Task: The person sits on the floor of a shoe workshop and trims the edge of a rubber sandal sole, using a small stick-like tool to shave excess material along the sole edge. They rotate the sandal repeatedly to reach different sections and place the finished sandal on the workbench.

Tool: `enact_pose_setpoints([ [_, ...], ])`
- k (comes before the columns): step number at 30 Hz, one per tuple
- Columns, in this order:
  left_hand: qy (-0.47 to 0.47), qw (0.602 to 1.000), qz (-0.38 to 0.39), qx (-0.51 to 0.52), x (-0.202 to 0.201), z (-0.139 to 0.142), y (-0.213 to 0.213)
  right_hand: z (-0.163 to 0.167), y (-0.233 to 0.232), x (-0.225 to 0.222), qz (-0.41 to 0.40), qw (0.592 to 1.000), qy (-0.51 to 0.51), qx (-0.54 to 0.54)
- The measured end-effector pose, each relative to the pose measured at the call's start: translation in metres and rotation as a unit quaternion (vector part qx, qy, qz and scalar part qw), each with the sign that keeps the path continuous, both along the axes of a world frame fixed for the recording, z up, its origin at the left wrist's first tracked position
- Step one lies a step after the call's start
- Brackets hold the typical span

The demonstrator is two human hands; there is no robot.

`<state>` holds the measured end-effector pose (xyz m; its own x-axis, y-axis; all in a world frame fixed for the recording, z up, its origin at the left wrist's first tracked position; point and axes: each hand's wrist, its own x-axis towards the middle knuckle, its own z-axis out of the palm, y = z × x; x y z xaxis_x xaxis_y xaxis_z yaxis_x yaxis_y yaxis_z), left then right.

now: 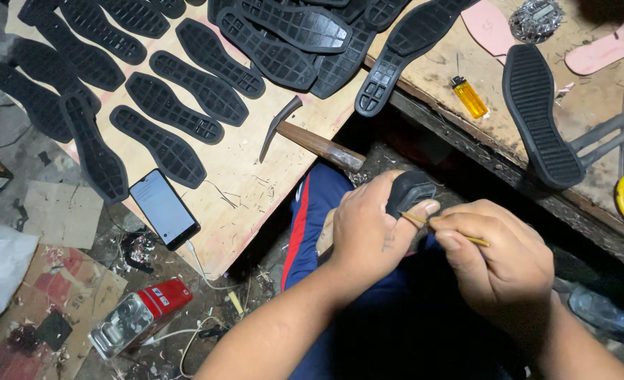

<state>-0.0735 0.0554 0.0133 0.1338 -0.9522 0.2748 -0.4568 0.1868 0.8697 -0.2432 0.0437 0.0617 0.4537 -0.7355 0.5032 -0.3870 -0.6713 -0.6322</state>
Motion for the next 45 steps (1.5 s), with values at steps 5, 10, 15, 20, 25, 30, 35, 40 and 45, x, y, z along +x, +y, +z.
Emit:
enact_pose_setpoints([
  [5,-0.001,1.0,0.003,0.014,0.0,0.003,0.0,-0.001,0.0,0.004,0.005,1.0,0.014,-0.014],
  [10,0.014,1.0,-0.004,0.012,0.001,0.006,0.0,0.0,-0.001,0.004,-0.007,0.999,0.024,-0.028],
  [15,0.011,1.0,0.0,0.003,0.001,0.007,0.002,0.0,-0.002,0.002,-0.031,0.997,0.024,-0.059],
  [20,0.018,1.0,-0.003,0.012,0.0,0.007,0.003,0.0,-0.002,0.0,-0.027,0.999,0.017,-0.037],
  [25,0.004,1.0,-0.008,0.002,0.0,0.01,0.002,0.001,-0.004,-0.002,-0.037,0.998,0.014,-0.041],
  [30,0.003,1.0,-0.008,0.026,0.002,0.016,0.005,0.003,-0.003,-0.002,-0.053,0.997,0.01,-0.048],
  [35,0.006,1.0,0.0,0.027,0.002,0.021,0.005,0.004,-0.003,-0.002,-0.055,0.997,0.004,-0.053],
  [40,0.011,0.999,-0.003,0.039,0.004,0.021,0.005,0.001,-0.003,-0.001,-0.062,0.997,-0.006,-0.053],
  [45,0.011,0.999,-0.004,0.032,0.003,0.015,0.003,0.001,-0.002,0.0,-0.049,0.997,0.04,-0.046],
])
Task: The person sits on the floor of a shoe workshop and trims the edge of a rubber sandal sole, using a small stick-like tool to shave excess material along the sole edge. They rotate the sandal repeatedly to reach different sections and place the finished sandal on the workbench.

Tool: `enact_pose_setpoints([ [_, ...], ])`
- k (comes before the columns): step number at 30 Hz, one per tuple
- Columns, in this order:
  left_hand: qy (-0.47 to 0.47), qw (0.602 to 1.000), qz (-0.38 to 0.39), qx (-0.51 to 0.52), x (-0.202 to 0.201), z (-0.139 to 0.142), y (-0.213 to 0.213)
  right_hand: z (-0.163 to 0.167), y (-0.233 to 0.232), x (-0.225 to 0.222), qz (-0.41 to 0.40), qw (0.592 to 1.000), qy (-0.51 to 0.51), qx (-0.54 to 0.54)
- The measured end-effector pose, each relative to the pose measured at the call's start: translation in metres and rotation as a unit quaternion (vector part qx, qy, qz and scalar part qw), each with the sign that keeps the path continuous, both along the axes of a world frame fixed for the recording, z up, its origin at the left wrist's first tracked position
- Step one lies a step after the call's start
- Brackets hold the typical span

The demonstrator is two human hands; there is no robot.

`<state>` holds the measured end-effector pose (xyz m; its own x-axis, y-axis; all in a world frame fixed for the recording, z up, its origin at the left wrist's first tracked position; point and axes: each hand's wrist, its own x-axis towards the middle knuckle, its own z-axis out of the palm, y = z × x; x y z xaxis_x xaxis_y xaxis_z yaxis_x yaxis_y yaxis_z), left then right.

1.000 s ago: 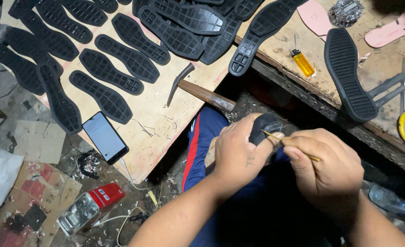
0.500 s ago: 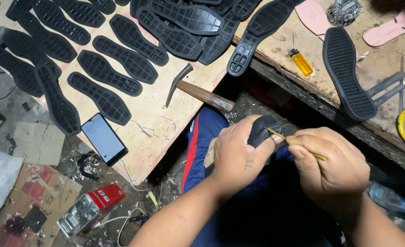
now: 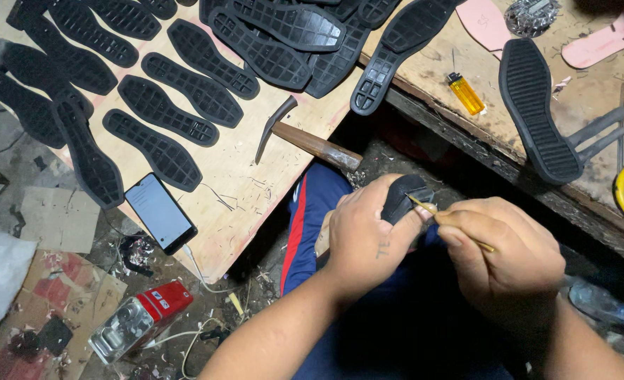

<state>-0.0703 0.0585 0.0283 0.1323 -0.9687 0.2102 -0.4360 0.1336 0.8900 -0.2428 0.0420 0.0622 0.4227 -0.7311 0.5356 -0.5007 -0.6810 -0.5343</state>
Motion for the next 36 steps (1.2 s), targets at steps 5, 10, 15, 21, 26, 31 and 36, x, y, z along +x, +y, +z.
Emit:
enact_pose_setpoints([
  [5,0.006,1.0,0.006,-0.008,-0.003,-0.007,-0.002,0.002,0.002,0.001,0.012,0.999,0.048,-0.002],
  [10,-0.001,1.0,0.013,-0.008,-0.003,-0.01,-0.004,-0.004,0.007,0.006,0.071,0.997,0.018,-0.016],
  [15,0.019,1.0,-0.014,-0.008,0.002,-0.007,-0.005,0.0,0.002,0.0,0.065,0.997,0.044,0.005],
  [21,0.058,0.994,-0.073,0.05,0.011,-0.01,-0.008,0.012,-0.011,-0.007,0.004,0.99,-0.042,0.137],
  [26,0.038,0.984,-0.166,0.05,0.01,-0.023,-0.011,-0.013,-0.034,-0.025,0.044,0.947,0.021,0.319],
  [31,0.05,0.967,-0.237,0.075,-0.001,-0.039,-0.029,-0.064,-0.031,-0.057,-0.004,0.913,-0.011,0.408],
  [36,-0.078,0.959,-0.262,0.069,0.016,-0.053,-0.024,-0.121,-0.04,-0.087,-0.129,0.869,-0.076,0.472],
])
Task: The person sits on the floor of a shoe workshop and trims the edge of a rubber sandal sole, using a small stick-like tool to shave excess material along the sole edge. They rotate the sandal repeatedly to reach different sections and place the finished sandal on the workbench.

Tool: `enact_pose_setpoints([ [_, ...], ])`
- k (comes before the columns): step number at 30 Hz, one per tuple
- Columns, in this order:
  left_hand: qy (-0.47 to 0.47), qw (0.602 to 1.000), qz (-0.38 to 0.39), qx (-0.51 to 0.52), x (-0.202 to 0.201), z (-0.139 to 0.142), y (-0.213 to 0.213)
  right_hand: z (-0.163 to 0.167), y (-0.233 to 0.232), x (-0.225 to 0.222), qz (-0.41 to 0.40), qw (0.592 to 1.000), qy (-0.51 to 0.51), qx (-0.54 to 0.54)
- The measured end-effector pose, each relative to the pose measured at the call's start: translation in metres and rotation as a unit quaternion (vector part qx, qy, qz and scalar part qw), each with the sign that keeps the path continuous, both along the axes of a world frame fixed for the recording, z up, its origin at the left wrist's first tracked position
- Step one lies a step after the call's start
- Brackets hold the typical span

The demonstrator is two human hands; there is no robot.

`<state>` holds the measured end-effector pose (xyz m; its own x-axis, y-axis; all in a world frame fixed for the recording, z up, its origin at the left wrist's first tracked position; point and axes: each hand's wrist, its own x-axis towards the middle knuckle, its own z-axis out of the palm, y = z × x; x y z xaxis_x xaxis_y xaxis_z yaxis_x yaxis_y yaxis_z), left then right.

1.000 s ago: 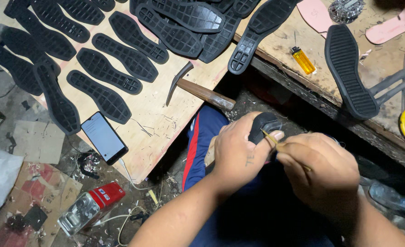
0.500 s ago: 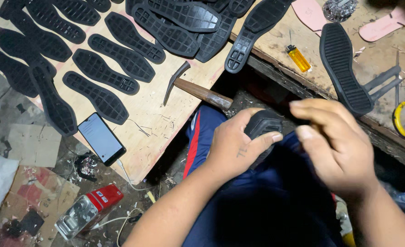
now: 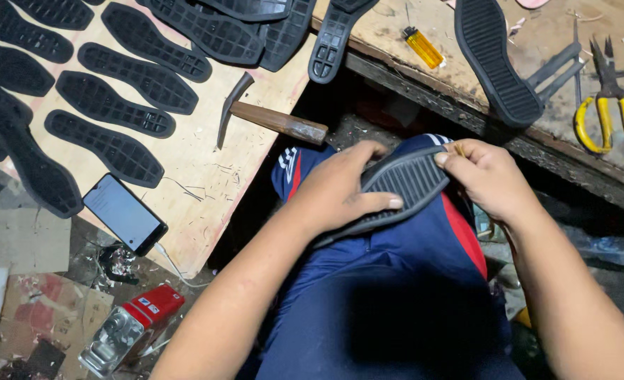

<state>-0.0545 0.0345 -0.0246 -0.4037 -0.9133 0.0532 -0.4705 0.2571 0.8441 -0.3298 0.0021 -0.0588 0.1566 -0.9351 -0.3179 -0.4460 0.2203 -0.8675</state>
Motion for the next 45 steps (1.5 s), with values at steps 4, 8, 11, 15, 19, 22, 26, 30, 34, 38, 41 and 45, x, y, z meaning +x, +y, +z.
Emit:
enact_pose_setpoints([
  [4,-0.086,0.996,-0.019,-0.012,0.03,-0.006,0.015,-0.03,0.001,-0.017,-0.086,0.992,-0.023,0.095],
  [8,-0.024,1.0,-0.003,-0.02,0.04,-0.013,0.029,-0.036,0.003,-0.022,-0.114,0.987,-0.022,0.108],
  [11,0.02,1.0,0.009,0.003,0.046,-0.02,0.031,-0.034,0.0,-0.02,-0.12,0.986,-0.028,0.111],
  [15,0.052,0.999,0.007,0.001,0.053,-0.031,0.03,-0.034,-0.002,-0.017,-0.112,0.988,-0.026,0.106],
  [19,0.052,0.999,0.001,0.003,0.054,-0.035,0.029,-0.038,-0.003,-0.017,-0.11,0.989,-0.021,0.097],
  [22,0.031,0.999,0.007,0.014,0.051,-0.033,0.029,-0.042,-0.003,-0.02,-0.108,0.989,-0.025,0.095],
  [26,-0.035,0.998,-0.002,-0.048,0.045,-0.025,0.036,-0.048,0.001,-0.024,-0.09,0.991,-0.024,0.094],
  [30,-0.125,0.984,0.012,-0.126,0.03,-0.021,0.054,-0.051,0.008,-0.033,-0.036,0.998,-0.027,0.044],
  [34,-0.151,0.982,0.046,-0.106,0.005,-0.025,0.07,-0.048,0.016,-0.041,0.019,1.0,-0.017,-0.003],
  [38,-0.099,0.983,0.108,-0.11,-0.007,-0.027,0.082,-0.045,0.025,-0.041,0.021,1.0,0.001,0.002],
  [41,-0.103,0.976,0.125,-0.146,-0.012,-0.03,0.082,-0.042,0.026,-0.042,0.051,0.997,0.052,-0.04],
  [45,-0.117,0.972,0.14,-0.146,-0.013,-0.036,0.074,-0.042,0.021,-0.043,0.111,0.979,0.108,-0.129],
])
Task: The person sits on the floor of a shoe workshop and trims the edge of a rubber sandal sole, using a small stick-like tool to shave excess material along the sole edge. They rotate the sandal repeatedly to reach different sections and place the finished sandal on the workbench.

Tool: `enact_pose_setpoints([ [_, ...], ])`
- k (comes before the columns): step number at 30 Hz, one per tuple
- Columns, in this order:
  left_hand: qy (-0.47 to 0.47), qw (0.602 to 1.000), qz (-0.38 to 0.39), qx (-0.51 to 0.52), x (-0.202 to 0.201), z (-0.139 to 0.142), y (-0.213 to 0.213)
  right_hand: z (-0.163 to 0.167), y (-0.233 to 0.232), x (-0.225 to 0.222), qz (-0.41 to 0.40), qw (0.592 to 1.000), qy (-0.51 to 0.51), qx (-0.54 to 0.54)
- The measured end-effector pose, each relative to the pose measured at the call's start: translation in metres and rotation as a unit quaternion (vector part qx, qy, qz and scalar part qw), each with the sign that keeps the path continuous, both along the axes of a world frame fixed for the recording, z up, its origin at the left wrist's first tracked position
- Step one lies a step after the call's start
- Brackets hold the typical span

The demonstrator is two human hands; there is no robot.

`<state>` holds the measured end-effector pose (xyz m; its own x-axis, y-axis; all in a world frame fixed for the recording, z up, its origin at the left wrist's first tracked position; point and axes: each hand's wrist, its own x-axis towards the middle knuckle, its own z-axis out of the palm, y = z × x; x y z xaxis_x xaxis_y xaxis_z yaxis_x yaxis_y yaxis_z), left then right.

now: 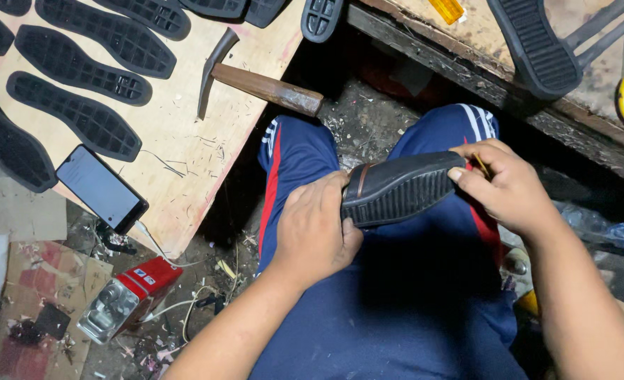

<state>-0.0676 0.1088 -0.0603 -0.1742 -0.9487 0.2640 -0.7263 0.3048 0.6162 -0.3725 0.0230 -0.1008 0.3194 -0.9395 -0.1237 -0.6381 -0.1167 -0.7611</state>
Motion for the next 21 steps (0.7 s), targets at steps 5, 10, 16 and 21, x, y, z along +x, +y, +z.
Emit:
enact_pose_setpoints([
  [5,-0.004,0.999,0.042,-0.006,-0.006,-0.004,-0.002,0.002,-0.003,0.002,-0.015,1.0,0.016,0.015],
  [10,-0.016,0.997,0.064,0.028,-0.009,-0.008,-0.004,0.015,0.008,0.01,-0.045,0.993,-0.004,-0.105],
  [16,-0.014,0.998,0.06,0.016,-0.01,-0.007,-0.004,0.033,0.045,0.035,-0.084,0.958,-0.272,0.047],
  [21,-0.009,0.998,0.059,0.015,-0.011,-0.006,-0.006,0.042,0.053,0.064,0.1,0.979,-0.127,-0.127],
])
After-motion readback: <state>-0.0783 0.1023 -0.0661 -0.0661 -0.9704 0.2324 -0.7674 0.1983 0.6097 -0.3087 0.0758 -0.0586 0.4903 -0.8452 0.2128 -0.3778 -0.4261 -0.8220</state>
